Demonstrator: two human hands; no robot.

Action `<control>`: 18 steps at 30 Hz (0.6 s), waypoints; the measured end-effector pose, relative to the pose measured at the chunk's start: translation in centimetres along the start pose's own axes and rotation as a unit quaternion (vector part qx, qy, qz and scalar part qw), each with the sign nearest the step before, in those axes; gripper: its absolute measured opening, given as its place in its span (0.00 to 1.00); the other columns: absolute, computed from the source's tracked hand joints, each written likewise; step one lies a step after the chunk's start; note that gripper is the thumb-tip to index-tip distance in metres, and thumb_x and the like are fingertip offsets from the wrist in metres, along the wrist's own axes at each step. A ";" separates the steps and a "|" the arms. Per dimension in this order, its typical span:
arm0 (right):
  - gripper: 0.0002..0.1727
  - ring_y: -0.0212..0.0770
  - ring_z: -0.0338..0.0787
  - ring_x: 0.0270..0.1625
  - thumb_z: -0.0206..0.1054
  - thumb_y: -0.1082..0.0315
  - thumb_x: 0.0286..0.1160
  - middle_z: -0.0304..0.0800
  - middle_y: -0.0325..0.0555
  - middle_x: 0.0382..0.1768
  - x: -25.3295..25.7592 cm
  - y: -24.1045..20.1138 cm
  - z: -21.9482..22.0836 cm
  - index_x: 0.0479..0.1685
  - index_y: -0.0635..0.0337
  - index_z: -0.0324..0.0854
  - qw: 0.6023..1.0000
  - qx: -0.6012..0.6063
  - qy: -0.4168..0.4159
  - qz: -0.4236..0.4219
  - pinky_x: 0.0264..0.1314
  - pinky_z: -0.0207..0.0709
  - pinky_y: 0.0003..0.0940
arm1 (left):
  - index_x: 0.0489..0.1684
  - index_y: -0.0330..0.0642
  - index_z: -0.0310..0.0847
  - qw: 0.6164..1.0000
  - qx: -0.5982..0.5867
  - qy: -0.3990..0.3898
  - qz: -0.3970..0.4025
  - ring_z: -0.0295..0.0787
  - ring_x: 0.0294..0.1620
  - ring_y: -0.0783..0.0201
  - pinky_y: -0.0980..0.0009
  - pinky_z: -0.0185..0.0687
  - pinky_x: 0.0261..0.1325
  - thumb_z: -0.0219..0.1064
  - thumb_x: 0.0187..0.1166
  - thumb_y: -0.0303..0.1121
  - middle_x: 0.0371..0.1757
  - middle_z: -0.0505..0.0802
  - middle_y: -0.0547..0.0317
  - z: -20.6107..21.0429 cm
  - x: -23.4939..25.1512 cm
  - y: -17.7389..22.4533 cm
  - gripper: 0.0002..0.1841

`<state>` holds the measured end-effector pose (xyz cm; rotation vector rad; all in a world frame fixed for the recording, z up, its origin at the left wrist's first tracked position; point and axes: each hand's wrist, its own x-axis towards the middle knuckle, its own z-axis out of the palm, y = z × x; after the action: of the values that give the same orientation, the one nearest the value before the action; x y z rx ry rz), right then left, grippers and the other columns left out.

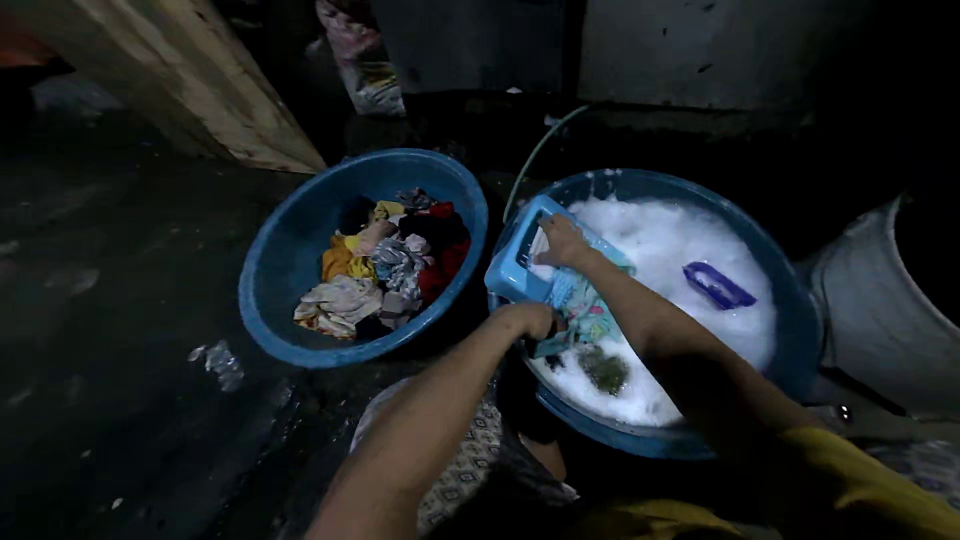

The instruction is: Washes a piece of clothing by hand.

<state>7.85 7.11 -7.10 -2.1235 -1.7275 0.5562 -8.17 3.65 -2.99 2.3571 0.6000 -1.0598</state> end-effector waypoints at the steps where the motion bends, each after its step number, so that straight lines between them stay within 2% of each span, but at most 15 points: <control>1: 0.54 0.72 0.66 0.83 0.88 0.54 0.56 0.66 0.72 0.81 0.1 -0.6 0.1 0.86 0.64 0.65 0.999 -0.030 -0.011 0.024 0.78 0.59 0.76 | 0.73 0.46 0.82 1.000 0.005 -0.012 0.008 0.81 0.71 0.34 0.29 0.71 0.69 0.61 0.84 0.27 0.69 0.87 0.36 -0.1 0.0 -0.2 0.20; 4: 0.62 0.76 0.66 0.82 0.91 0.48 0.45 0.65 0.74 0.81 0.2 -0.9 0.6 0.88 0.58 0.61 0.995 -0.058 -0.043 0.074 0.77 0.59 0.78 | 0.74 0.47 0.82 0.997 -0.020 -0.026 0.069 0.84 0.67 0.37 0.35 0.75 0.66 0.67 0.81 0.28 0.67 0.88 0.38 -0.4 -0.1 -0.5 0.21; 6: 0.66 0.74 0.69 0.80 0.92 0.45 0.38 0.72 0.72 0.77 -0.3 -0.5 1.2 0.87 0.59 0.61 0.995 -0.044 -0.037 0.079 0.78 0.57 0.78 | 0.77 0.44 0.79 0.990 -0.054 -0.029 0.128 0.86 0.62 0.41 0.40 0.80 0.61 0.68 0.80 0.25 0.67 0.88 0.38 -0.8 -0.6 -0.2 0.24; 7: 0.65 0.72 0.73 0.78 0.93 0.48 0.38 0.75 0.71 0.74 -0.6 0.0 1.5 0.86 0.61 0.61 0.997 -0.004 -0.016 0.075 0.77 0.59 0.77 | 0.77 0.42 0.78 0.985 -0.072 -0.027 0.156 0.87 0.59 0.43 0.43 0.80 0.58 0.67 0.81 0.25 0.67 0.87 0.38 -1.1 -0.9 -0.1 0.24; 9: 0.59 0.65 0.85 0.67 0.91 0.60 0.43 0.83 0.69 0.66 -1.2 1.4 1.4 0.83 0.64 0.61 0.983 0.163 0.048 0.065 0.70 0.75 0.68 | 0.77 0.36 0.75 0.972 -0.100 -0.003 0.210 0.86 0.57 0.47 0.47 0.80 0.58 0.67 0.80 0.23 0.65 0.87 0.37 -1.6 -1.7 0.1 0.24; 10: 0.53 0.59 0.88 0.62 0.86 0.67 0.49 0.84 0.68 0.64 -1.7 2.4 1.1 0.83 0.66 0.60 0.954 0.284 0.083 0.055 0.65 0.82 0.60 | 0.75 0.33 0.75 0.963 -0.124 0.019 0.240 0.84 0.57 0.50 0.51 0.79 0.59 0.67 0.78 0.20 0.62 0.86 0.37 -1.8 -2.2 0.1 0.24; 11: 0.46 0.52 0.88 0.55 0.78 0.72 0.58 0.84 0.62 0.60 -2.6 3.6 0.5 0.82 0.65 0.59 0.905 0.409 0.113 0.035 0.57 0.86 0.50 | 0.74 0.30 0.73 0.951 -0.154 0.046 0.264 0.83 0.59 0.54 0.55 0.78 0.63 0.66 0.76 0.17 0.62 0.86 0.38 -1.9 -2.8 0.2 0.25; 12: 0.38 0.43 0.87 0.50 0.69 0.72 0.68 0.83 0.53 0.57 -3.9 5.0 -0.5 0.83 0.59 0.59 0.847 0.516 0.125 0.015 0.51 0.85 0.43 | 0.78 0.29 0.71 0.937 -0.196 0.074 0.278 0.82 0.64 0.55 0.57 0.77 0.69 0.66 0.75 0.15 0.67 0.84 0.36 -2.1 -3.6 0.4 0.28; 13: 0.32 0.38 0.88 0.48 0.61 0.66 0.76 0.85 0.44 0.54 -6.1 6.2 -2.0 0.82 0.52 0.60 0.791 0.597 0.132 -0.002 0.50 0.85 0.38 | 0.81 0.29 0.67 0.922 -0.240 0.097 0.287 0.81 0.67 0.58 0.61 0.76 0.72 0.63 0.75 0.13 0.71 0.82 0.37 -2.3 -4.6 1.0 0.30; 14: 0.30 0.38 0.89 0.50 0.57 0.58 0.81 0.87 0.42 0.54 -8.5 7.3 -3.3 0.84 0.49 0.62 0.741 0.656 0.143 -0.011 0.53 0.86 0.38 | 0.83 0.30 0.64 0.906 -0.283 0.119 0.290 0.81 0.67 0.63 0.66 0.76 0.72 0.60 0.78 0.14 0.72 0.81 0.39 -2.6 -5.4 1.7 0.29; 16: 0.29 0.39 0.92 0.52 0.55 0.50 0.77 0.92 0.42 0.52 -12.7 9.0 -4.0 0.77 0.51 0.72 0.657 0.730 0.187 -0.004 0.53 0.88 0.39 | 0.86 0.35 0.59 0.861 -0.385 0.154 0.296 0.81 0.57 0.72 0.73 0.78 0.63 0.53 0.84 0.17 0.67 0.83 0.49 -2.7 -7.1 3.6 0.28; 17: 0.26 0.38 0.92 0.50 0.52 0.49 0.78 0.92 0.42 0.50 -14.5 9.3 -3.3 0.70 0.52 0.75 0.613 0.761 0.209 0.016 0.51 0.89 0.39 | 0.85 0.39 0.60 0.827 -0.444 0.168 0.301 0.81 0.50 0.78 0.78 0.79 0.56 0.51 0.86 0.20 0.59 0.84 0.57 -2.5 -7.7 4.6 0.26; 18: 0.25 0.36 0.90 0.49 0.42 0.48 0.84 0.90 0.40 0.47 -15.8 9.0 -2.3 0.64 0.51 0.74 0.573 0.787 0.222 0.051 0.50 0.87 0.39 | 0.81 0.43 0.64 0.796 -0.498 0.178 0.294 0.81 0.44 0.81 0.82 0.80 0.49 0.49 0.89 0.25 0.52 0.85 0.64 -2.4 -8.0 5.3 0.21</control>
<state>13.74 -10.19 -8.35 -0.7842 -0.2522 0.9269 -8.65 -0.69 5.90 1.5593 0.3508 0.0574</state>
